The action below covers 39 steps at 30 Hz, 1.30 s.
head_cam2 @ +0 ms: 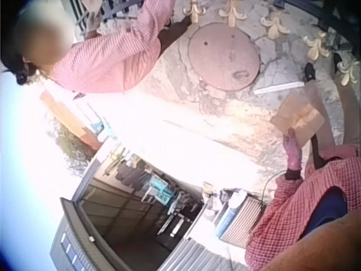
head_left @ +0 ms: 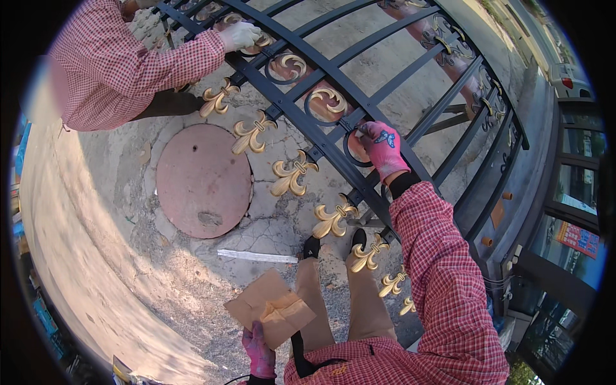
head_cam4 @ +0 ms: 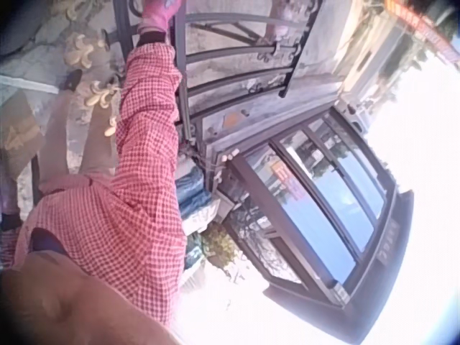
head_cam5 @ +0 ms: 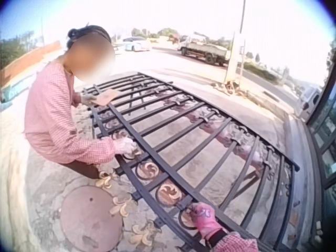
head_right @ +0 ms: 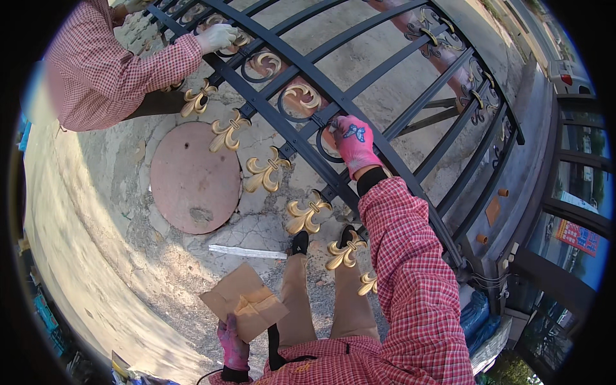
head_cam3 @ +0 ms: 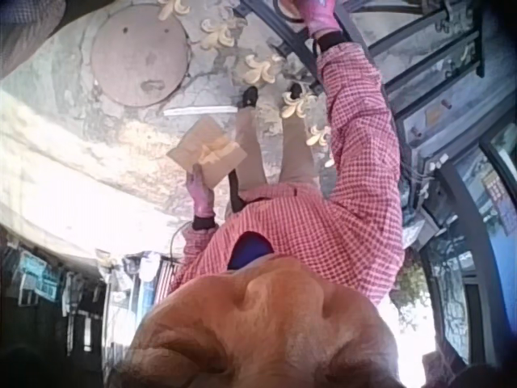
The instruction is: The person applies gold paint to the decorative scrollwork on a black metal gate using a small brush. They hold a cardboard paint reservoir in the left hand and repeatedly dip the brush to continue painting the ornamental details.
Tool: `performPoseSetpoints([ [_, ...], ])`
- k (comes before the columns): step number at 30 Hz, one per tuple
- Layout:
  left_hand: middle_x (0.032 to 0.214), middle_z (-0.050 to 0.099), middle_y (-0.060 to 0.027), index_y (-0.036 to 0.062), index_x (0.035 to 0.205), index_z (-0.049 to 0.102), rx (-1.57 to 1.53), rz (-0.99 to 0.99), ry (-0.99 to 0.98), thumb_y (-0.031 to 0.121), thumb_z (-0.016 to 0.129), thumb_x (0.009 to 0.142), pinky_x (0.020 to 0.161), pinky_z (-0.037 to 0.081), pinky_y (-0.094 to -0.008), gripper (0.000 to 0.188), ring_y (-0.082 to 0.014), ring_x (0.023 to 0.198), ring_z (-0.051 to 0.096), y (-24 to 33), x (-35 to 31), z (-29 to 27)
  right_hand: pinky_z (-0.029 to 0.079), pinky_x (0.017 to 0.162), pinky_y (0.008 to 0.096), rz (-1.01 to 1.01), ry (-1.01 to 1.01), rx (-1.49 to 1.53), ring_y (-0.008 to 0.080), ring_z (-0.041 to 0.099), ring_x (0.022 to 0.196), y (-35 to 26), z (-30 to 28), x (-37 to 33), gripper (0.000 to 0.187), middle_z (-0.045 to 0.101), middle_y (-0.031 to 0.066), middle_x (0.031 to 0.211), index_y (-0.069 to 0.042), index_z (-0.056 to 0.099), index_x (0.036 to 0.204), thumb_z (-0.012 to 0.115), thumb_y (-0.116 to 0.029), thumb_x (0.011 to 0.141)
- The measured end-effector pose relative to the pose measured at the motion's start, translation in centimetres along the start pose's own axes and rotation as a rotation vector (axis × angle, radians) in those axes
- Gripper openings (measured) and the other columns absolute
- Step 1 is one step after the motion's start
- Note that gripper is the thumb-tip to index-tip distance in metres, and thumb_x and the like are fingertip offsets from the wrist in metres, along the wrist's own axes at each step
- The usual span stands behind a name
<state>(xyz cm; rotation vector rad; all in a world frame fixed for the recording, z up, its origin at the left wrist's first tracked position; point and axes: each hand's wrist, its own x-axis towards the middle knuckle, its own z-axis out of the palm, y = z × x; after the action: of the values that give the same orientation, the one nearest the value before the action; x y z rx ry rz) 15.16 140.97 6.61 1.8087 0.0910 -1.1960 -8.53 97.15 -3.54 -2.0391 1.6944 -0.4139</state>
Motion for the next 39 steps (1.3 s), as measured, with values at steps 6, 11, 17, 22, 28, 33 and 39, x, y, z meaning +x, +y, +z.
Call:
performPoseSetpoints([
  [6, 0.108, 0.059, -0.0092, 0.0006, 0.120, 0.048, -0.023, 0.016, 0.020, 0.030, 0.056, 0.092, 0.078, 0.050, -0.0297, 0.042, -0.0156, 0.091, 0.059, 0.2, -0.2, -0.7, 0.051, 0.068, 0.0355, 0.019, 0.004, 0.022, 0.0324, 0.063, 0.079, 0.6, -0.4, 0.5, 0.013, 0.065, 0.0123, 0.084, -0.011, 0.068, 0.083, 0.066, -0.011, 0.070],
  [11, 0.110, 0.058, -0.0093, 0.0004, 0.122, 0.047, -0.005, 0.006, 0.013, 0.031, 0.056, 0.092, 0.078, 0.050, -0.0296, 0.044, -0.0158, 0.092, 0.059, -0.6, 0.0, -0.8, 0.051, 0.069, 0.0340, 0.110, -0.090, 0.097, 0.0289, 0.064, 0.080, 0.6, 0.3, -0.7, 0.016, 0.065, 0.0118, 0.085, -0.010, 0.068, 0.085, 0.066, -0.008, 0.069],
  [17, 0.114, 0.057, -0.0097, -0.0001, 0.126, 0.044, -0.037, 0.008, 0.000, 0.031, 0.056, 0.092, 0.081, 0.049, -0.0301, 0.048, -0.0164, 0.097, 0.058, -0.2, 0.1, -0.9, 0.050, 0.069, 0.0338, 0.000, 0.007, 0.135, 0.0298, 0.063, 0.082, 1.4, -0.9, -0.5, 0.017, 0.065, 0.0132, 0.086, -0.009, 0.068, 0.085, 0.066, -0.011, 0.069],
  [22, 0.114, 0.057, -0.0101, -0.0004, 0.126, 0.045, -0.012, 0.007, 0.057, 0.029, 0.054, 0.093, 0.083, 0.049, -0.0307, 0.045, -0.0176, 0.098, 0.058, -0.7, -0.4, -2.0, 0.050, 0.066, 0.0320, 0.063, -0.027, 0.264, 0.0297, 0.063, 0.077, -2.4, -1.4, 1.4, 0.015, 0.064, 0.0131, 0.083, -0.007, 0.066, 0.084, 0.064, -0.002, 0.070],
  [28, 0.112, 0.058, -0.0112, 0.0005, 0.122, 0.047, 0.017, 0.043, 0.050, 0.033, 0.055, 0.093, 0.080, 0.050, -0.0319, 0.045, -0.0187, 0.095, 0.060, -3.9, 0.5, -3.2, 0.050, 0.066, 0.0321, -0.261, -0.053, 0.180, 0.0303, 0.064, 0.078, -2.6, 2.0, 8.0, 0.014, 0.065, 0.0122, 0.084, -0.008, 0.067, 0.084, 0.061, -0.003, 0.073],
  [33, 0.112, 0.058, -0.0115, -0.0006, 0.123, 0.046, -0.059, 0.014, 0.099, 0.034, 0.056, 0.092, 0.080, 0.050, -0.0313, 0.047, -0.0192, 0.096, 0.060, -3.8, -0.3, -3.0, 0.051, 0.068, 0.0349, -0.355, 0.000, -0.292, 0.0316, 0.064, 0.079, -4.1, 2.3, 9.1, 0.011, 0.065, 0.0133, 0.084, -0.012, 0.069, 0.082, 0.061, -0.012, 0.074],
  [39, 0.112, 0.058, -0.0115, -0.0007, 0.124, 0.046, -0.130, -0.006, 0.079, 0.032, 0.056, 0.092, 0.080, 0.051, -0.0324, 0.047, -0.0203, 0.096, 0.060, -4.7, -0.1, -3.1, 0.051, 0.066, 0.0360, -0.305, 0.007, -0.366, 0.0326, 0.064, 0.076, -2.8, 2.7, 9.0, 0.009, 0.065, 0.0117, 0.080, -0.011, 0.068, 0.079, 0.063, -0.014, 0.073],
])
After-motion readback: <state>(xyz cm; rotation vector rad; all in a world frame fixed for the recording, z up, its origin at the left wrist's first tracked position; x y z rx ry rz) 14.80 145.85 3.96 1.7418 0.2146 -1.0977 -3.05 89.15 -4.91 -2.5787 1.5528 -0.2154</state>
